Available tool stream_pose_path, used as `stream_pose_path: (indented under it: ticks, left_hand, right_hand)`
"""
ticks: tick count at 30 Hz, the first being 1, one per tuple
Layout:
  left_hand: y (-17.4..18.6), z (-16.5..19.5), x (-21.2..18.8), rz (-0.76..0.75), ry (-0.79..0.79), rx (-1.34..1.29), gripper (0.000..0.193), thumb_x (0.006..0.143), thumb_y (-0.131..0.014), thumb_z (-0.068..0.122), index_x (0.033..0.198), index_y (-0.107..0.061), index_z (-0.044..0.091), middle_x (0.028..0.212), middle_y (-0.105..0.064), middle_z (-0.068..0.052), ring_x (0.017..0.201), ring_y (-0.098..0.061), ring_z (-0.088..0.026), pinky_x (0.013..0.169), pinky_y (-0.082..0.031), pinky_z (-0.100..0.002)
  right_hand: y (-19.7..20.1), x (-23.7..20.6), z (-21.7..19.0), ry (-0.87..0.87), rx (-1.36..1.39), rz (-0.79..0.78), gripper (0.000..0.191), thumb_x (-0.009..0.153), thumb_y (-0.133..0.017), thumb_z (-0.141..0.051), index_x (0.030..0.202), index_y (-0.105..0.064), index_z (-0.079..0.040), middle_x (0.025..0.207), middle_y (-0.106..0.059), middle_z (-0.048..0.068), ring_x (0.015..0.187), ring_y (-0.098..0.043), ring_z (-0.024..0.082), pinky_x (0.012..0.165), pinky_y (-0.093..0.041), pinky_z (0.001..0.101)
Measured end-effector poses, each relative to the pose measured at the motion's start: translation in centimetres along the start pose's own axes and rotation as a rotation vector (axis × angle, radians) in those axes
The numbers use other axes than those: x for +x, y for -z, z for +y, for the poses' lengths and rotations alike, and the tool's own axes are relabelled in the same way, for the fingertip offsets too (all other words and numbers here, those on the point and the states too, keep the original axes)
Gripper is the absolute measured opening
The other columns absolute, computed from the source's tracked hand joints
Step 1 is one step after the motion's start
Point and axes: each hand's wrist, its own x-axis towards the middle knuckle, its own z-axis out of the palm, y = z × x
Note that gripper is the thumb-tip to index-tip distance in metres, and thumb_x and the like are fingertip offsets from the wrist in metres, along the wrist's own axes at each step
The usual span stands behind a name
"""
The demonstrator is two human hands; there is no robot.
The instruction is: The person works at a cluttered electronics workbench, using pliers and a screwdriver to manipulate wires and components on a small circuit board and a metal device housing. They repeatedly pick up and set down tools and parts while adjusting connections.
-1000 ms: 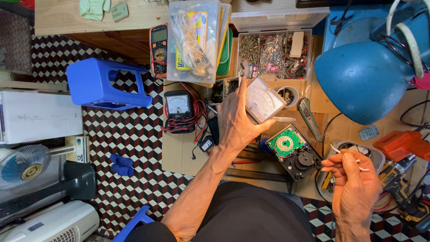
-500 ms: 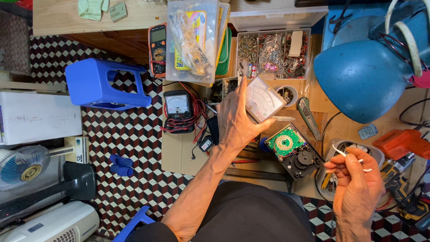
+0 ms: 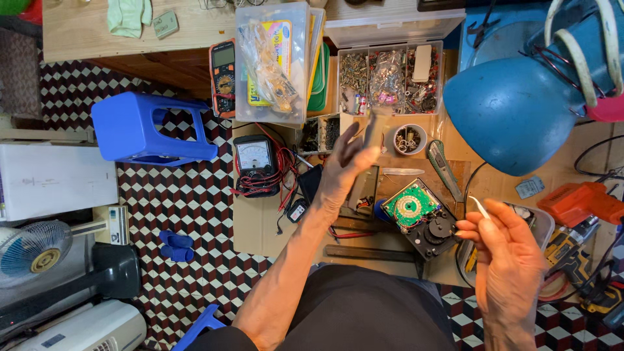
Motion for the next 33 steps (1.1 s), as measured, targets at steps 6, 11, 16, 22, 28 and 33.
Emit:
stream_pose_path:
  ticks: [6,11,16,22,28,33]
  left_hand:
    - [-0.7,0.5,-1.1,-0.382,0.192,-0.927,0.086,0.109,-0.047,0.061,0.164,-0.037,-0.005,0.149,-0.054,-0.033,0.131,-0.059,-0.042,0.109,-0.051,-0.052]
    - [-2.1,0.7,-1.5,-0.478,0.261,-1.194,0.086,0.107,-0.045,0.061,0.164,-0.031,-0.001,0.157,-0.04,-0.034,0.137,-0.052,-0.05,0.112,-0.049,-0.06]
    - [-2.4,-0.5,-1.0,-0.601,0.28,-1.312,0.087,0.107,-0.045,0.061,0.165,-0.031,-0.002,0.16,-0.037,-0.035,0.14,-0.051,-0.049,0.113,-0.049,-0.061]
    - [-2.4,-2.6,-0.2,-0.385,0.351,-1.198,0.075,0.11,-0.048,0.058,0.158,-0.044,0.001,0.149,-0.054,-0.025,0.132,-0.059,-0.039,0.112,-0.05,-0.054]
    - [-2.4,-3.6,0.6,-0.326,0.4,-1.143,0.068,0.107,-0.052,0.056,0.151,-0.051,0.003,0.142,-0.061,-0.019,0.125,-0.063,-0.033,0.109,-0.052,-0.051]
    - [-2.6,-3.9,0.9,-0.324,0.41,-1.138,0.065,0.106,-0.053,0.055,0.148,-0.053,0.005,0.14,-0.062,-0.017,0.124,-0.064,-0.032,0.107,-0.052,-0.051]
  right_hand:
    - [-4.2,0.1,-2.0,0.038,-0.102,-0.023,0.018,0.104,-0.059,-0.005,0.118,-0.056,0.006,0.104,-0.073,0.018,0.094,-0.076,0.025,0.083,-0.064,0.0337]
    - [-6.6,0.6,-2.0,0.15,-0.211,-0.028,0.013,0.106,-0.065,-0.006,0.116,-0.064,0.003,0.097,-0.07,0.012,0.083,-0.069,0.016,0.077,-0.058,0.0277]
    - [-8.0,0.4,-1.5,0.341,-0.322,-0.08,0.012,0.106,-0.068,-0.005,0.117,-0.066,-0.001,0.105,-0.07,0.007,0.098,-0.068,0.011,0.089,-0.056,0.0245]
    - [-8.9,1.3,-1.0,0.528,-0.544,-0.09,0.015,0.105,-0.068,-0.002,0.12,-0.067,0.0,0.117,-0.071,0.009,0.109,-0.069,0.015,0.098,-0.056,0.0288]
    - [-8.6,2.8,-0.3,0.577,-0.662,-0.06,0.013,0.103,-0.07,-0.002,0.116,-0.068,-0.001,0.113,-0.073,0.01,0.104,-0.071,0.016,0.092,-0.057,0.0299]
    - [-8.4,3.2,0.0,0.452,-0.607,-0.047,0.013,0.102,-0.069,-0.003,0.115,-0.068,-0.001,0.106,-0.075,0.009,0.09,-0.072,0.014,0.083,-0.059,0.0282]
